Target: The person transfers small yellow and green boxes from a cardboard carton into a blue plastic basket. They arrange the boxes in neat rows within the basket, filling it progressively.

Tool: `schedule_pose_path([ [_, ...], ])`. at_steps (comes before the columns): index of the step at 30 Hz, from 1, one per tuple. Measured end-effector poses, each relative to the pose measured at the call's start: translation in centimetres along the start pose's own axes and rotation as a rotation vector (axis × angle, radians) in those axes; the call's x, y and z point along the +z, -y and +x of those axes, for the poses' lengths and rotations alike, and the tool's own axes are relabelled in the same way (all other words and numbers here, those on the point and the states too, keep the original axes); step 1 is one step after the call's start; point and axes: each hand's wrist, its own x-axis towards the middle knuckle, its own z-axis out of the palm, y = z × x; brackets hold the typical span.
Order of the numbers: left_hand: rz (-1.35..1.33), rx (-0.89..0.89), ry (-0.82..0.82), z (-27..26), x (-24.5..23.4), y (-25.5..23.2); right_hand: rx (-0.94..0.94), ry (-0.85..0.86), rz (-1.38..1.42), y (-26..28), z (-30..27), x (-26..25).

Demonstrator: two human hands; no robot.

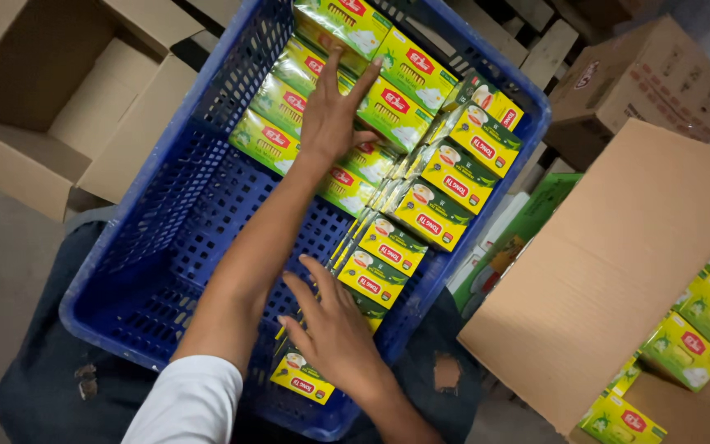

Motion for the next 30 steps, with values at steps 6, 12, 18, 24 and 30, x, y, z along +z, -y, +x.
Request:
schedule_pose_path([
  [6,0.371,0.029,0.173,0.4,-2.7,-2.6,-0.013,0.006,-0.063,0.0,-0.2,0.3],
  [12,0.441,0.147,0.322,0.7,-3.7,-4.6,0.002,0.035,-0.115,-1.0,-0.5,1.0],
  [18,0.417,0.184,0.194,0.9,-0.8,-3.3,0.019,0.054,-0.118,-1.1,-0.7,0.9],
  [24,0.461,0.19,0.178,1.0,-1.0,-3.1,0.034,0.09,-0.15,-1.5,-0.9,1.3],
  [30,0.445,0.234,0.212,0.8,-1.2,-4.0,0.04,0.088,-0.165,-1.5,-1.1,1.1],
])
